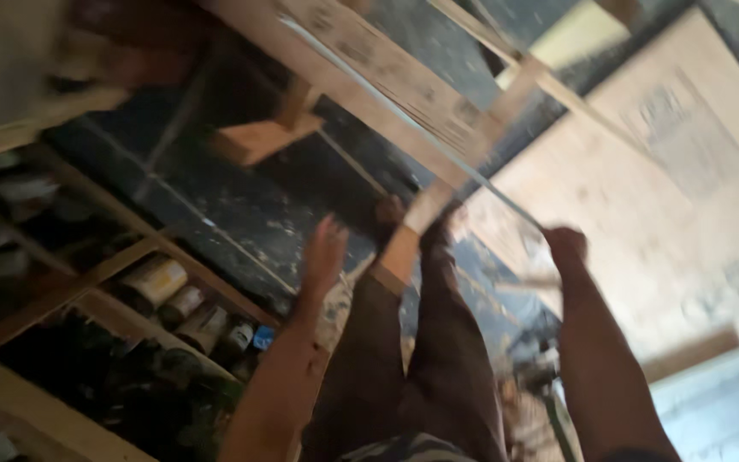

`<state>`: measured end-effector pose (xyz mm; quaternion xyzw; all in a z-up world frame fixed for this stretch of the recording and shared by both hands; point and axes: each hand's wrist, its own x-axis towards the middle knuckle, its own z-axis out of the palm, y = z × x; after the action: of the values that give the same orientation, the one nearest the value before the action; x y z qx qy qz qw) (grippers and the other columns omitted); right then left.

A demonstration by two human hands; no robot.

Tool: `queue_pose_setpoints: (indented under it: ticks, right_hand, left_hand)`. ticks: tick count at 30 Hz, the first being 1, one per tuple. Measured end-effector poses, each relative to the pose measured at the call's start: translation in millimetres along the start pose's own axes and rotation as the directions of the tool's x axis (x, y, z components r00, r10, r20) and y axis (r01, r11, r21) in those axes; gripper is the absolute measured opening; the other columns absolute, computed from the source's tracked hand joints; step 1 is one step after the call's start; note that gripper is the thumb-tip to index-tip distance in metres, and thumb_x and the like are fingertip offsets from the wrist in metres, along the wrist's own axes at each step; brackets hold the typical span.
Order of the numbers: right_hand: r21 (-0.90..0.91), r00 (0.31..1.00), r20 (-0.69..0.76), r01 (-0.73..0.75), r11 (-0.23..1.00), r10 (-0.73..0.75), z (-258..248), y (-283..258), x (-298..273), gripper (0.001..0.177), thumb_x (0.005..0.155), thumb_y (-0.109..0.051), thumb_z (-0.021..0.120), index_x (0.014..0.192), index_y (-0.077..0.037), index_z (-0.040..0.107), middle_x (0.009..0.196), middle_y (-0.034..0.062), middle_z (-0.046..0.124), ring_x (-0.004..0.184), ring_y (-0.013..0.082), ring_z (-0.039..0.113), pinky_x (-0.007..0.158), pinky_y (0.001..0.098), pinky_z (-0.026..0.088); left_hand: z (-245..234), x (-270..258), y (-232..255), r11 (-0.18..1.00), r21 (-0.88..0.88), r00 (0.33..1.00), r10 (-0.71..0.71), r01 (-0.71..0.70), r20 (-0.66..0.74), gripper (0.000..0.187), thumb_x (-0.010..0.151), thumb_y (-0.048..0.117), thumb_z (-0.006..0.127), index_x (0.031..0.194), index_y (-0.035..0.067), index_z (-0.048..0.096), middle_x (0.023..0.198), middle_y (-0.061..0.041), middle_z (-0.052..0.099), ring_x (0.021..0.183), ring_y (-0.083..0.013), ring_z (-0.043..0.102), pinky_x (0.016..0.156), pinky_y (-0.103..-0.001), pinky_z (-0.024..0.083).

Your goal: The person uses a measuring tape to check the dimensions of various wooden components and then handles wooden pieces to assemble a small structure by hand.

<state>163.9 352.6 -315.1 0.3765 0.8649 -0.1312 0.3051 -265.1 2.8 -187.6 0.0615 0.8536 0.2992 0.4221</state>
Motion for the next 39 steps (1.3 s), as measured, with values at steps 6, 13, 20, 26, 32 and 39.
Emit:
queue_pose_setpoints:
  ticks: [6,13,20,26,32,39]
  right_hand:
    - [0.635,0.817,0.289,-0.554,0.538,0.499,-49.4,-34.2,6.4,0.033,0.086,-0.048,0.075,0.104,-0.021,0.082,0.108,0.0123,0.076,0.101,0.033,0.071,0.091,0.0466,0.054]
    - [0.638,0.821,0.277,-0.545,0.543,0.499,-80.8,-49.4,5.1,0.032,0.087,-0.047,0.076,0.104,-0.021,0.082,0.105,0.0113,0.077,0.099,0.0314,0.072,0.09,0.0454,0.054]
    - [0.594,0.848,0.23,-0.511,0.621,0.477,-53.0,-41.0,20.4,0.035,0.09,-0.049,0.071,0.105,-0.02,0.082,0.107,0.0136,0.077,0.102,0.0349,0.071,0.092,0.0481,0.053]
    - [0.366,0.963,0.092,-0.269,0.891,0.253,-68.2,-32.0,27.2,0.046,0.099,-0.056,0.062,0.109,-0.015,0.081,0.112,0.0196,0.075,0.106,0.0426,0.069,0.094,0.0539,0.053]
    - [0.408,0.943,0.114,-0.332,0.851,0.313,-88.1,-38.7,23.4,0.046,0.098,-0.055,0.064,0.113,-0.015,0.081,0.113,0.0218,0.074,0.107,0.0452,0.068,0.097,0.0545,0.051]
    - [0.517,0.915,0.135,-0.391,0.761,0.379,-97.7,-40.4,22.2,0.04,0.091,-0.05,0.073,0.112,-0.017,0.082,0.113,0.0169,0.076,0.107,0.0402,0.068,0.097,0.051,0.051]
  left_hand:
    - [-13.3,-134.5,-116.8,0.887,0.436,0.985,0.097,-0.152,0.145,0.033,0.102,0.03,0.062,0.124,0.005,0.06,0.105,-0.016,0.066,0.099,-0.0336,0.065,0.084,-0.046,0.053]
    - [10.5,-190.8,-97.3,0.924,0.382,0.929,-0.15,0.01,0.338,0.048,0.1,0.039,0.058,0.133,0.004,0.06,0.127,-0.018,0.066,0.117,-0.0346,0.064,0.098,-0.046,0.052]
    - [23.9,-195.5,-96.1,0.914,0.404,0.929,-0.176,0.032,0.325,0.046,0.1,0.04,0.056,0.131,0.006,0.063,0.13,-0.016,0.065,0.121,-0.0343,0.062,0.102,-0.045,0.05]
    - [33.8,-196.0,-120.0,0.906,0.418,0.923,-0.22,0.072,0.317,0.044,0.104,0.042,0.053,0.127,0.007,0.064,0.127,-0.015,0.066,0.116,-0.0343,0.063,0.101,-0.047,0.049]
    - [47.1,-196.4,-116.7,0.944,0.325,0.982,-0.01,-0.054,0.19,0.034,0.097,0.036,0.061,0.11,0.005,0.069,0.106,-0.019,0.07,0.1,-0.0388,0.067,0.089,-0.048,0.053]
    - [51.5,-196.7,-115.8,0.952,0.3,0.981,0.002,-0.062,0.196,0.029,0.096,0.033,0.064,0.105,0.006,0.068,0.1,-0.018,0.071,0.096,-0.0387,0.068,0.085,-0.048,0.054]
